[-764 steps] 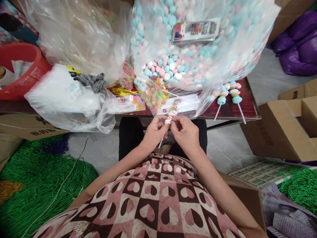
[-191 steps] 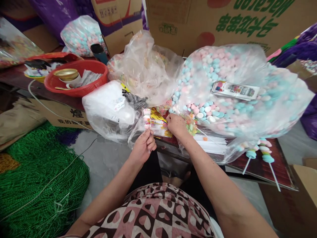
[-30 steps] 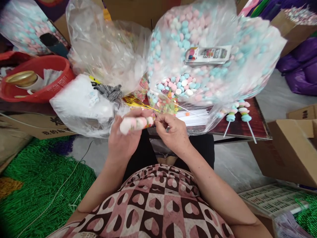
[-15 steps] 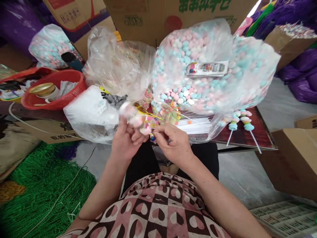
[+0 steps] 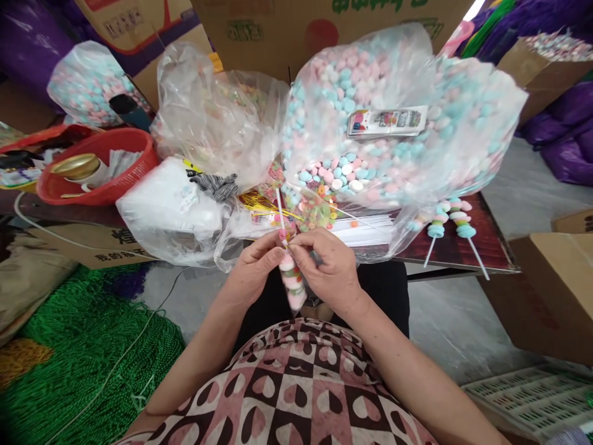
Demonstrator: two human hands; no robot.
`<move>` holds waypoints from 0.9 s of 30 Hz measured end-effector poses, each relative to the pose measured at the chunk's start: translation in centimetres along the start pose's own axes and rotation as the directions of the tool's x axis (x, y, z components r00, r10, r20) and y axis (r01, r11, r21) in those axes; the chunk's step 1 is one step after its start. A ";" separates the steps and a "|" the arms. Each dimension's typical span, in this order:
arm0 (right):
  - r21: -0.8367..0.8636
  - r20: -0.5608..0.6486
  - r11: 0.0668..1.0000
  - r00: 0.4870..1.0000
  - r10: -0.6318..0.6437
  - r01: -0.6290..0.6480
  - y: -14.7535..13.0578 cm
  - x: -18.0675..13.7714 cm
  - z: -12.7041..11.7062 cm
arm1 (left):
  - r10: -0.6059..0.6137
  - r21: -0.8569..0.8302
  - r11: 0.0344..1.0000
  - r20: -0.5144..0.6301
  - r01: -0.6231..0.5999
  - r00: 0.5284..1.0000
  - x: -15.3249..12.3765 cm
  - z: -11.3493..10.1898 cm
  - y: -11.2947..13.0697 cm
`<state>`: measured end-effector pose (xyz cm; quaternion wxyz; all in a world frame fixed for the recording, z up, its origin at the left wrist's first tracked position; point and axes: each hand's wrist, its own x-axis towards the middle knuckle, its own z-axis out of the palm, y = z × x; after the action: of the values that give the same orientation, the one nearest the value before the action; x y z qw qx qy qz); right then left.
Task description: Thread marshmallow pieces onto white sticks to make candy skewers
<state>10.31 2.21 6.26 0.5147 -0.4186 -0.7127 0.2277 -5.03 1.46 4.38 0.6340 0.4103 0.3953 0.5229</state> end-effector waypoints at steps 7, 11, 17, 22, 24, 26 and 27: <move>0.582 0.233 0.657 0.872 0.430 -0.479 0.5 -1.1 -0.4 | 0.477 0.405 0.760 0.184 -0.508 0.860 0.3 0.9 0.2; 0.664 0.313 0.533 0.842 0.439 -0.525 1.5 -2.4 -2.2 | 0.526 0.479 0.623 0.328 -0.618 0.785 -0.2 2.5 -0.4; 0.611 0.338 0.472 0.749 0.570 -0.635 3.1 -5.9 -5.6 | 0.536 0.574 0.462 0.426 -0.676 0.729 -0.4 5.3 -3.3; 0.541 0.317 0.271 0.492 0.811 -0.796 3.6 -9.6 -7.4 | 0.198 0.555 0.606 0.589 -0.570 0.784 -0.2 6.4 -5.2; 0.537 0.261 0.243 0.433 0.863 -0.808 4.1 -11.7 -9.0 | 0.142 0.548 0.660 0.580 -0.514 0.802 0.3 5.8 -4.9; 0.501 0.169 0.266 0.394 0.903 -0.824 5.0 -14.8 -11.2 | 0.218 0.604 0.639 0.452 -0.476 0.865 1.3 4.3 -4.0; 0.466 0.100 0.295 0.380 0.919 -0.834 5.6 -16.6 -12.4 | 0.273 0.653 0.609 0.362 -0.451 0.891 2.0 3.2 -3.5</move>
<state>25.78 -9.84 -2.41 0.4483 -0.6300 -0.2399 0.5870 -0.57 2.69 2.08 0.3414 0.7540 0.4014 0.3922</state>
